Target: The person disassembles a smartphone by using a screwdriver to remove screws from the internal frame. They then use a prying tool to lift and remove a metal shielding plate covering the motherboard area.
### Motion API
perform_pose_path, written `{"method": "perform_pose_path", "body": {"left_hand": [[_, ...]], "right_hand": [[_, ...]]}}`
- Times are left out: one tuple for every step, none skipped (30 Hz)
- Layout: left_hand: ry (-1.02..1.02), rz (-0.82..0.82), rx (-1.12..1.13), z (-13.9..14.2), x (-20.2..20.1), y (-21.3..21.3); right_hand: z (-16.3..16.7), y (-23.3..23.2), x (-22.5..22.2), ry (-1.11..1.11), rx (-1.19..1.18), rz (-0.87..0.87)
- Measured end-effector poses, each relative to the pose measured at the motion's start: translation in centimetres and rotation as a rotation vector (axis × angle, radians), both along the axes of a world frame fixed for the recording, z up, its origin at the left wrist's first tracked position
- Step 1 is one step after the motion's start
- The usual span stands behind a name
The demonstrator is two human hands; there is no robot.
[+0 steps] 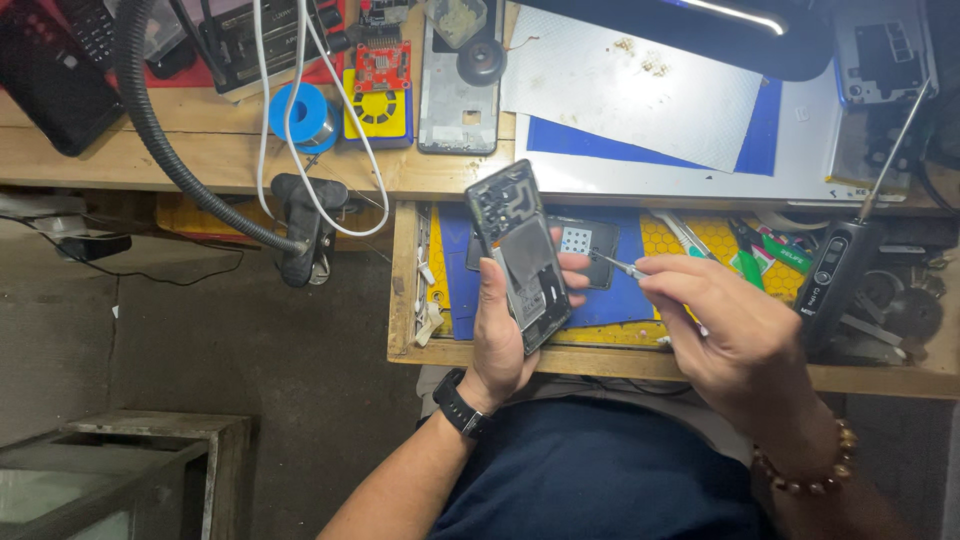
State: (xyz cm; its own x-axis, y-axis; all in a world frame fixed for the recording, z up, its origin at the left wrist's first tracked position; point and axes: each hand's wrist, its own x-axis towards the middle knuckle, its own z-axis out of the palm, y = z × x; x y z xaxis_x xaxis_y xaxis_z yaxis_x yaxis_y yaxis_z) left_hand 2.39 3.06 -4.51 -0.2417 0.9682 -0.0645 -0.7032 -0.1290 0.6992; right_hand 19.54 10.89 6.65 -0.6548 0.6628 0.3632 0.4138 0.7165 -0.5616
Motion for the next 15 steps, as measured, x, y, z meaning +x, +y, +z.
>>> {"method": "perform_pose_path", "body": {"left_hand": [[-0.02, -0.04, 0.002, 0.0, -0.1, 0.0], [-0.041, -0.079, 0.004, 0.1, -0.2, 0.0], [-0.062, -0.119, 0.005, 0.1, -0.2, 0.0], [-0.073, -0.137, -0.004, 0.2, -0.3, 0.0], [-0.083, -0.155, -0.012, 0.2, -0.3, 0.0], [-0.093, -0.173, -0.019, 0.2, -0.3, 0.1], [-0.101, -0.174, -0.022, 0.2, -0.3, 0.1], [-0.11, -0.175, -0.026, 0.2, -0.3, 0.1], [-0.117, -0.175, -0.027, 0.2, -0.4, 0.2], [-0.1, -0.161, -0.031, 0.2, -0.5, 0.3], [-0.086, -0.147, -0.038, 0.2, -0.5, 0.3], [-0.073, -0.135, -0.045, 0.1, -0.5, 0.3], [-0.082, -0.134, -0.052, 0.1, -0.5, 0.2], [-0.09, -0.134, -0.057, 0.0, -0.5, 0.3], [-0.097, -0.134, -0.063, -0.1, -0.5, 0.2]], "right_hand": [[-0.2, 0.1, -0.2, 0.002, 0.018, 0.007], [-0.4, 0.2, -0.4, -0.004, 0.043, 0.03], [-0.6, 0.2, -0.6, -0.012, 0.066, 0.053], [-0.8, 0.1, -0.8, -0.019, 0.09, 0.077], [-0.9, 0.0, -1.0, -0.03, 0.109, 0.09], [-0.9, -0.2, -1.2, -0.04, 0.128, 0.104], [-0.9, -0.4, -1.2, -0.051, 0.145, 0.118], [-0.7, -0.5, -1.2, -0.051, 0.144, 0.119], [-0.5, -0.7, -1.1, -0.049, 0.145, 0.12], [-0.4, -0.8, -1.0, -0.045, 0.146, 0.122], [-0.2, -1.0, -0.8, -0.03, 0.129, 0.094], [0.1, -1.3, -0.5, -0.017, 0.111, 0.065], [0.4, -1.6, -0.2, -0.004, 0.094, 0.034], [0.6, -1.8, 0.0, 0.034, 0.034, 0.021], [0.8, -2.0, 0.2, 0.073, -0.027, 0.007]]}}
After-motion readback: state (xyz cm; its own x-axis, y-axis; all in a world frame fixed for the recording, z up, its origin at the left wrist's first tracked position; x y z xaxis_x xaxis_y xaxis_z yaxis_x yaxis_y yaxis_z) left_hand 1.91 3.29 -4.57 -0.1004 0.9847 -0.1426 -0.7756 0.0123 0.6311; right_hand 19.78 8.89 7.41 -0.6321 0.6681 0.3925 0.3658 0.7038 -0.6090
